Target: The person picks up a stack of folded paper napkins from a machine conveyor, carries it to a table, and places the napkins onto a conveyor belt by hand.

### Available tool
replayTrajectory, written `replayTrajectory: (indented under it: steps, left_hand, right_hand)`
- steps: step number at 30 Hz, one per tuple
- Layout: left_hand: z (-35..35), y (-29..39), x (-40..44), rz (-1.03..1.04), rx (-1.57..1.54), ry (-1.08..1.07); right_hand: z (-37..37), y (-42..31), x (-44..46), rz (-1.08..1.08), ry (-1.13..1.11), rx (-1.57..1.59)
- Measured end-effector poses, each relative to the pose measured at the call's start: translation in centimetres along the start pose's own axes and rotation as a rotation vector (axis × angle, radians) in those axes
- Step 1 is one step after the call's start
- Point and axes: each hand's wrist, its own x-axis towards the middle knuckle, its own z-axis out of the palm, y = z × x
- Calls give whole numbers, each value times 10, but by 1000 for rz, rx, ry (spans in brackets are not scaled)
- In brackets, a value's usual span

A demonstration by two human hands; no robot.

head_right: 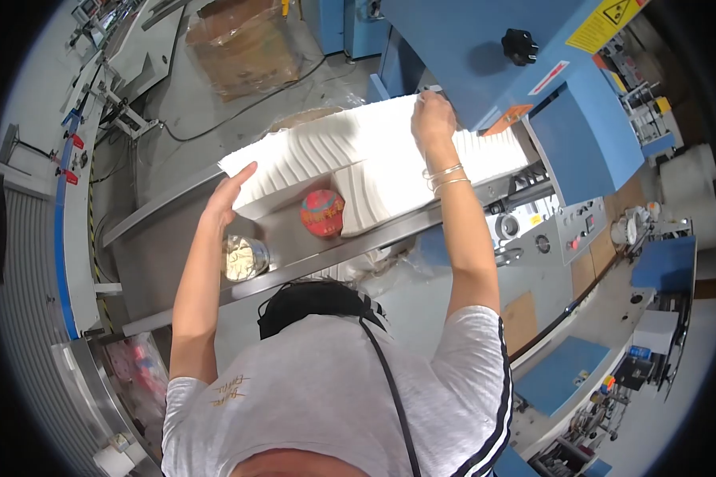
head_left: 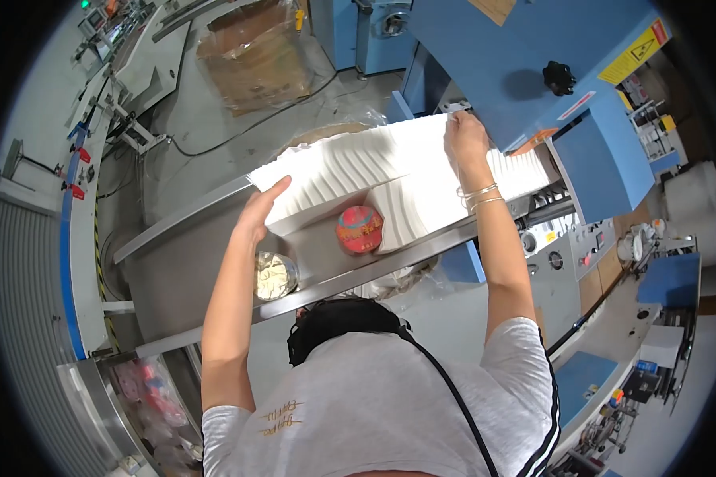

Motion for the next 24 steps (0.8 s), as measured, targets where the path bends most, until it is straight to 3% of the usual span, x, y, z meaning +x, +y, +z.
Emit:
replayTrajectory:
  steps: [3, 9, 24]
  left_hand:
    - [-5, -6, 5, 22, 1, 16]
    - [-9, -9, 7, 98, -41, -88]
    - [-11, -8, 6, 87, -48, -104]
  right_hand:
    - [0, -2, 9, 121, -89, -28]
    - [10, 10, 14, 90, -39, 24]
    - [18, 22, 16, 68, 2, 5]
